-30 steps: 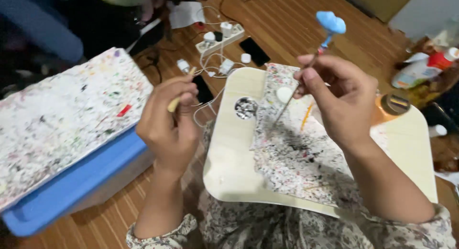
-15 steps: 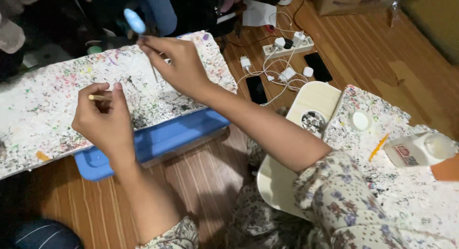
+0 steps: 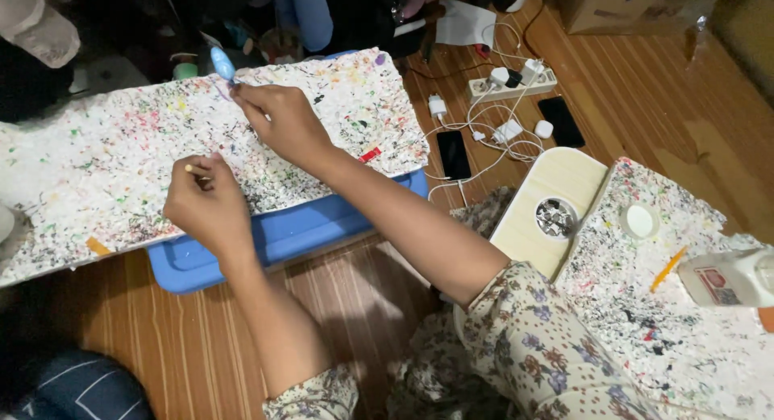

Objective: Apply a coating to a small blue object attached to a stick using an applicator tool.

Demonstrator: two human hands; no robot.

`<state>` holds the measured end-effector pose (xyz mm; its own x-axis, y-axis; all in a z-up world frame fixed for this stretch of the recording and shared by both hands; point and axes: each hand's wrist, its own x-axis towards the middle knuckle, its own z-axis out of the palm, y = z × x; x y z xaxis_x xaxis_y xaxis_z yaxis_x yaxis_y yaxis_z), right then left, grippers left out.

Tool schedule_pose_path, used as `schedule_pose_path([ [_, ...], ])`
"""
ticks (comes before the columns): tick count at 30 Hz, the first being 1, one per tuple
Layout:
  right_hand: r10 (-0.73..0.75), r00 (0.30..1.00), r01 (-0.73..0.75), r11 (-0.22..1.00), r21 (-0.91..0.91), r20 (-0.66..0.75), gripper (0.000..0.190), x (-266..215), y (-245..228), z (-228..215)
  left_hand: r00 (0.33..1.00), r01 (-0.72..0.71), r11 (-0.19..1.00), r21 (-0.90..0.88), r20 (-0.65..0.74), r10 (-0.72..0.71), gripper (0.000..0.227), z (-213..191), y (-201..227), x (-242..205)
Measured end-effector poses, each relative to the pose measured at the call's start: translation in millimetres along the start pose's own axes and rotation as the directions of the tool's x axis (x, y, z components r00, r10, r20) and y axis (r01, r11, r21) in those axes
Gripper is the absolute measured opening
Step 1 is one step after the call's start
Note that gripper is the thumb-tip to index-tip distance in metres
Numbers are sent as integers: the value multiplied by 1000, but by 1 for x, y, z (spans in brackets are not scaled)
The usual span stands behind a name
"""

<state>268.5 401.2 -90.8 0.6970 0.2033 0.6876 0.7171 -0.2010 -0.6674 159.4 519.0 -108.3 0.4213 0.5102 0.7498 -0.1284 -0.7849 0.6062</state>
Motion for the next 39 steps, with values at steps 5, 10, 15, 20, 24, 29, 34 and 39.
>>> schedule_pose_path([
  [5,187,982,-190,969,160,34,33,0,0,-15,998,-39,997,-73,45,42,17,-8,14,-11],
  [10,290,956,-285,953,106,-44,28,-13,-25,-93,985,-68,974,-216,141,100,17,1,70,-23],
  [15,265,908,-325,934,-147,-323,15,-66,-49,-208,921,-85,888,-452,305,243,18,22,165,-49],
  [20,249,840,-422,859,-291,-482,10,-140,-84,-317,840,-13,750,-661,400,367,16,40,254,-94],
  [24,264,742,-553,761,-340,-617,7,-205,-116,-389,688,161,623,-765,540,485,7,34,326,-135],
  [29,234,650,-658,649,-382,-723,5,-280,-156,-450,562,247,518,-819,556,612,9,20,383,-198],
  [34,232,557,-726,602,-332,-798,7,-343,-191,-483,439,274,411,-869,494,751,13,-8,421,-246],
  [39,146,449,-788,529,-314,-881,7,-400,-222,-514,320,261,300,-917,376,870,14,-30,455,-292],
])
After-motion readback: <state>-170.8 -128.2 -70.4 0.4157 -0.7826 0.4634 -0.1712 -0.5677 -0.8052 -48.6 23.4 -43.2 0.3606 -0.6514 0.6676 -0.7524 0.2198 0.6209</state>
